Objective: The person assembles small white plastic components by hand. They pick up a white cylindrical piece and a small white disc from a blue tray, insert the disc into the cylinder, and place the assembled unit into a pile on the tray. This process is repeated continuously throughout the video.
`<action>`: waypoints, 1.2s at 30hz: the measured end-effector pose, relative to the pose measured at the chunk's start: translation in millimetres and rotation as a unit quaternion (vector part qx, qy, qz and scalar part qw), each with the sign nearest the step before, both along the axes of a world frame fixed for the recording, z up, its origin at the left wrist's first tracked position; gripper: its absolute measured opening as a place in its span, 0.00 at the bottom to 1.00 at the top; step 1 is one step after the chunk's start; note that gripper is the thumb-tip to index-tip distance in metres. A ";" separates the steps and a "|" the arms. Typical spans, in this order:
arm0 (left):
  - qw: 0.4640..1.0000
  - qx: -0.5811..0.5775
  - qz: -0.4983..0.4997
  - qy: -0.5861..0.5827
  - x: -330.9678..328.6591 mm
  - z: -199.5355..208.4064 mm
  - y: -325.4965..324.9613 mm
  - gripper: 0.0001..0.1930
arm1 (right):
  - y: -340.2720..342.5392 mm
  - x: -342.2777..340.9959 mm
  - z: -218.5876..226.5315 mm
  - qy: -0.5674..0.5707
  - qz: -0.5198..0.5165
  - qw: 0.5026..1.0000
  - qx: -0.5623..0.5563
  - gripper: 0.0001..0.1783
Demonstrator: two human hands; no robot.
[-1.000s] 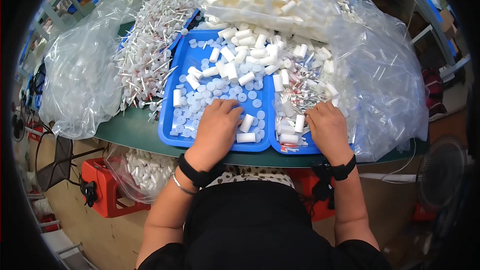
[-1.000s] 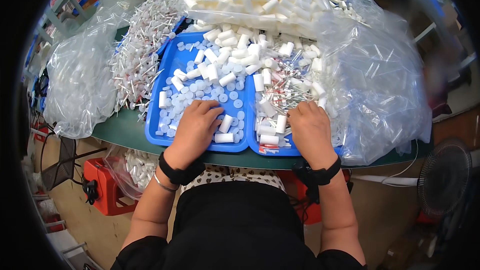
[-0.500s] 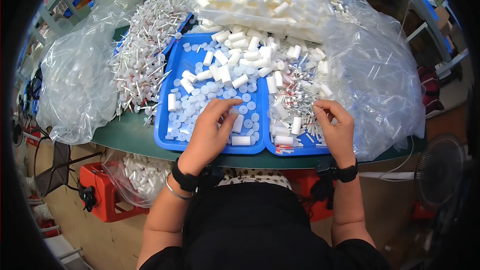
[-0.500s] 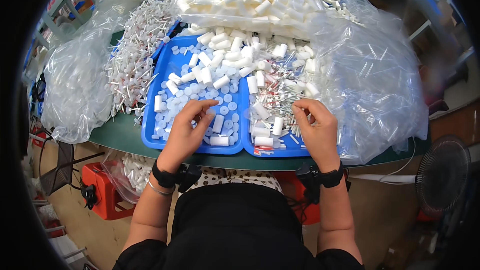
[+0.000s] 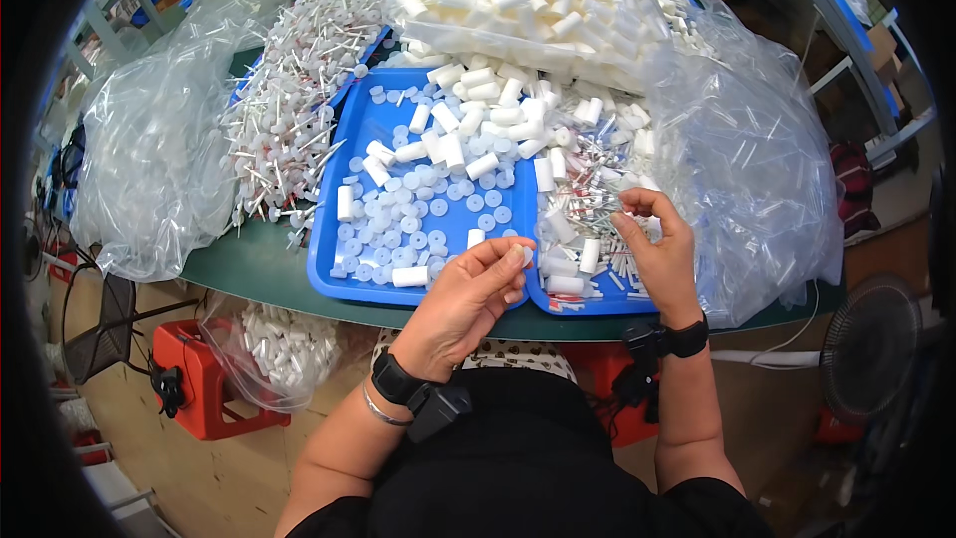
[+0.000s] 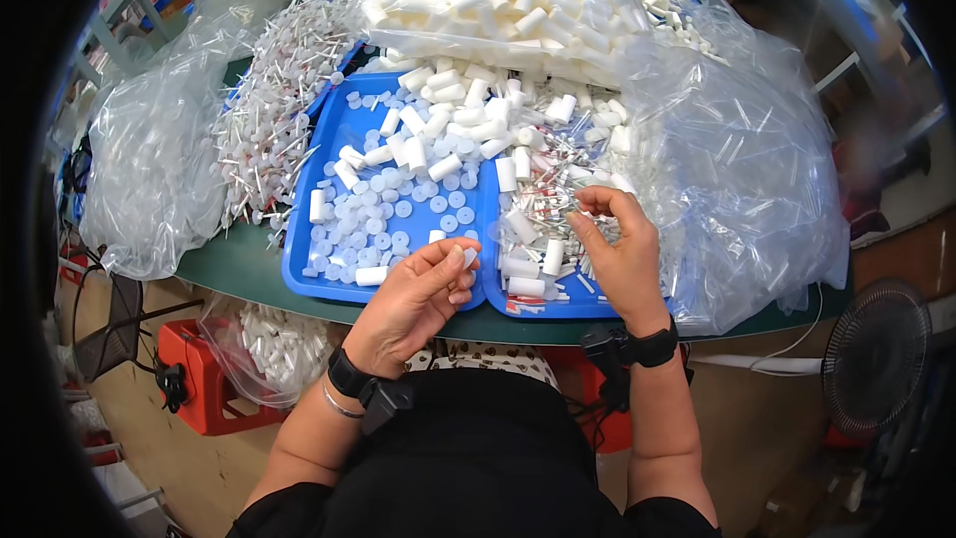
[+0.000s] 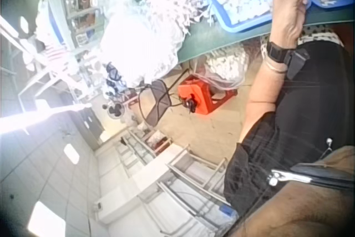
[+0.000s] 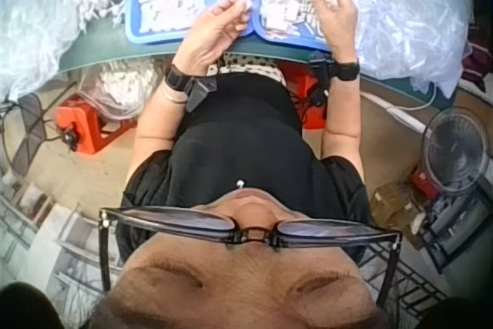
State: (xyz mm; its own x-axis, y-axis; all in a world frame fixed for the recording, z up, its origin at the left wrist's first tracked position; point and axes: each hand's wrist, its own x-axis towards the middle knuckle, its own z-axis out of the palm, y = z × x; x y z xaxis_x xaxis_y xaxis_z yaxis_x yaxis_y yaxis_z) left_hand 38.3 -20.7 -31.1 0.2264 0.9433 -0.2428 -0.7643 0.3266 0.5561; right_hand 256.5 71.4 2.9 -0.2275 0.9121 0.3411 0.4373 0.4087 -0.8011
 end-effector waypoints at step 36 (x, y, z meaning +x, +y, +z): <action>0.957 -0.129 -0.020 -0.261 21.4 -10.2 -5.0 0.18 | -44.7 -9.6 -2.6 0.140 0.106 0.978 -0.112 0.05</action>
